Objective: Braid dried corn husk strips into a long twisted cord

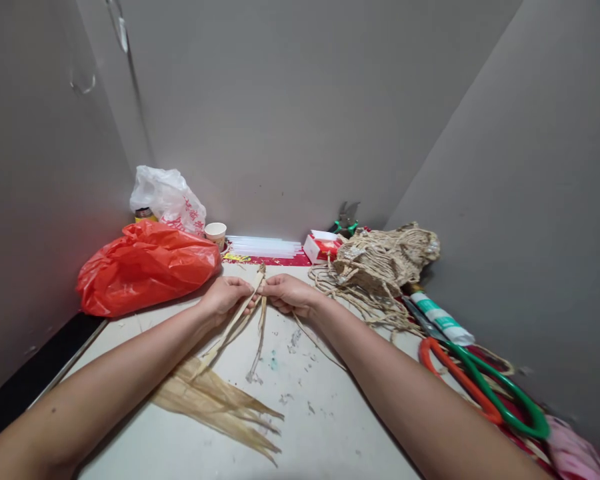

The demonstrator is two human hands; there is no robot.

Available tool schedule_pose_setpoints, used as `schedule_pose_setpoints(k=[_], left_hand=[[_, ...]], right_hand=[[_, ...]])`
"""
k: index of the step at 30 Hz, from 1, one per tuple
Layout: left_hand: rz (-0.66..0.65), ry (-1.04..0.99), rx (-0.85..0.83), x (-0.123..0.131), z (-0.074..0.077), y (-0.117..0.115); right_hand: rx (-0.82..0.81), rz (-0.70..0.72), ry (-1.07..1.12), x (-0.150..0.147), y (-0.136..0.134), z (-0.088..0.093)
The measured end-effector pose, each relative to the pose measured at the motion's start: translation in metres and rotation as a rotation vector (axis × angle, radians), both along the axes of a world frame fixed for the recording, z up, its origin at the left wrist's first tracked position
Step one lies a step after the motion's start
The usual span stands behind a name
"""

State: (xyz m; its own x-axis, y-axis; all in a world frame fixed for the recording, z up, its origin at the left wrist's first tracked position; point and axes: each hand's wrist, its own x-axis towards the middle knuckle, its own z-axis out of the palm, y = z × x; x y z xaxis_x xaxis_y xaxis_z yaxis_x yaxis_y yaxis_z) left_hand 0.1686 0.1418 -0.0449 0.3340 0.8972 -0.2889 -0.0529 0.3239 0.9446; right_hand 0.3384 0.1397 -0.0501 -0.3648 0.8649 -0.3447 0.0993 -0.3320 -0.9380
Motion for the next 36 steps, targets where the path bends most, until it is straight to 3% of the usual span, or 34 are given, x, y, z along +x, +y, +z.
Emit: schedule_pose_setpoints(k=[11,23,32,36], left_hand=[[0.042,0.111,0.177,-0.004,-0.005,0.001],[-0.012,0.207,0.332,-0.001,-0.015,0.001],[-0.019,0.266,0.37,0.002,-0.011,-0.002],[-0.087,0.219,0.293,0.0,-0.006,-0.004]], right_hand=[[-0.026,-0.013,0.047,-0.001,-0.003,0.004],[-0.004,-0.025,0.042,-0.001,-0.004,0.002],[-0.004,-0.018,0.05,-0.001,-0.004,0.002],[-0.018,-0.024,0.04,-0.002,-0.005,0.002]])
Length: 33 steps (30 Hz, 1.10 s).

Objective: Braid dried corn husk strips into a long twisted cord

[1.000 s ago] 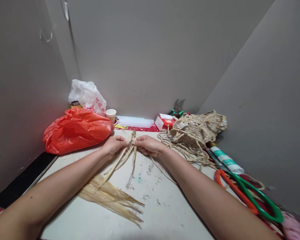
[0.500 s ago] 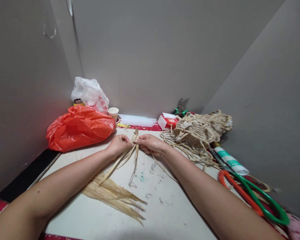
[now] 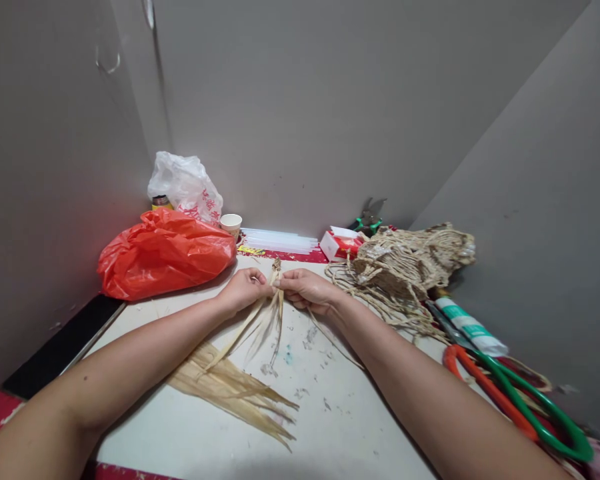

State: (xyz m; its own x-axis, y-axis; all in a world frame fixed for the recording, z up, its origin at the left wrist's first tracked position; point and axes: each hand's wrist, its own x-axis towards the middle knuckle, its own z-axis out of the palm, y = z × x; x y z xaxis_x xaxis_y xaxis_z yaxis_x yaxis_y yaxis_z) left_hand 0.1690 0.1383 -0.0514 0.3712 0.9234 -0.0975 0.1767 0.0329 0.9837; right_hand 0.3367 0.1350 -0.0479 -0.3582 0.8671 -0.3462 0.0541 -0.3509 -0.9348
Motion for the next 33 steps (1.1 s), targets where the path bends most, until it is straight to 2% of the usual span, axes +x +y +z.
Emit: schedule_pose_setpoints(k=[8,12,15,20,23,27,33], left_hand=[[0.035,-0.073,-0.12,-0.001,0.0,0.007],[0.051,-0.078,-0.113,0.0,-0.002,0.008],[0.068,-0.005,-0.002,0.0,-0.004,0.007],[0.105,0.207,0.35,0.001,-0.009,0.005],[0.105,0.264,0.428,0.002,-0.009,0.004],[0.118,0.223,0.366,0.003,-0.007,0.005],[0.08,0.089,0.127,0.002,-0.002,0.008]], right_hand=[[-0.012,0.001,0.004,0.001,-0.001,0.002],[-0.003,0.001,0.016,0.003,0.0,0.001],[0.005,0.001,0.032,0.003,0.0,0.0],[0.017,-0.008,-0.002,0.001,-0.001,-0.001],[0.031,-0.015,-0.021,-0.001,-0.001,-0.001],[0.021,-0.033,-0.023,-0.001,0.0,-0.002],[0.014,-0.019,-0.003,0.001,0.001,-0.004]])
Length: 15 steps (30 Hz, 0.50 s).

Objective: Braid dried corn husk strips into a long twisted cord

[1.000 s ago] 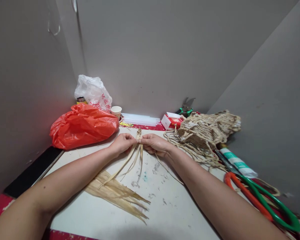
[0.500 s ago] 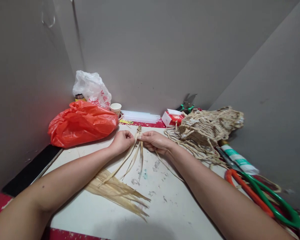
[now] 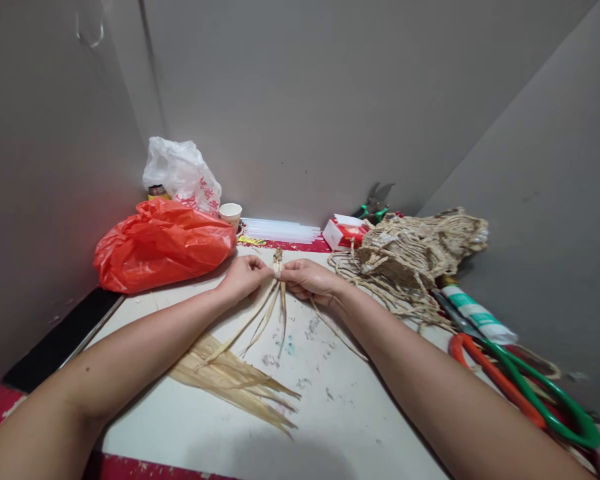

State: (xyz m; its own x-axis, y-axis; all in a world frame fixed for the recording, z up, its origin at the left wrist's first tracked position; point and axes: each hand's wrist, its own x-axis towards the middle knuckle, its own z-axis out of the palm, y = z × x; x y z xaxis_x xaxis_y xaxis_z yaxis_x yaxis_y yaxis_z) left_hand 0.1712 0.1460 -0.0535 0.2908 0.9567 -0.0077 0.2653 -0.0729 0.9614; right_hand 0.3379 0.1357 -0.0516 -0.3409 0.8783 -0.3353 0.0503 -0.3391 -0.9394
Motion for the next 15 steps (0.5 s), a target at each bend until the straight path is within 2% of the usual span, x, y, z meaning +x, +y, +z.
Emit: schedule_pose_setpoints(k=[3,6,15], left_hand=[[-0.074,-0.069,-0.102,-0.0015,-0.0005,0.0026],[-0.101,-0.11,-0.121,-0.0022,-0.0018,0.004],[-0.122,0.008,-0.096,-0.002,-0.001,0.002]], right_hand=[[0.0,0.01,0.005,0.0004,-0.0005,0.0002],[0.008,0.003,-0.016,-0.0011,-0.0019,0.0024],[0.027,-0.03,-0.039,-0.003,-0.003,0.0032]])
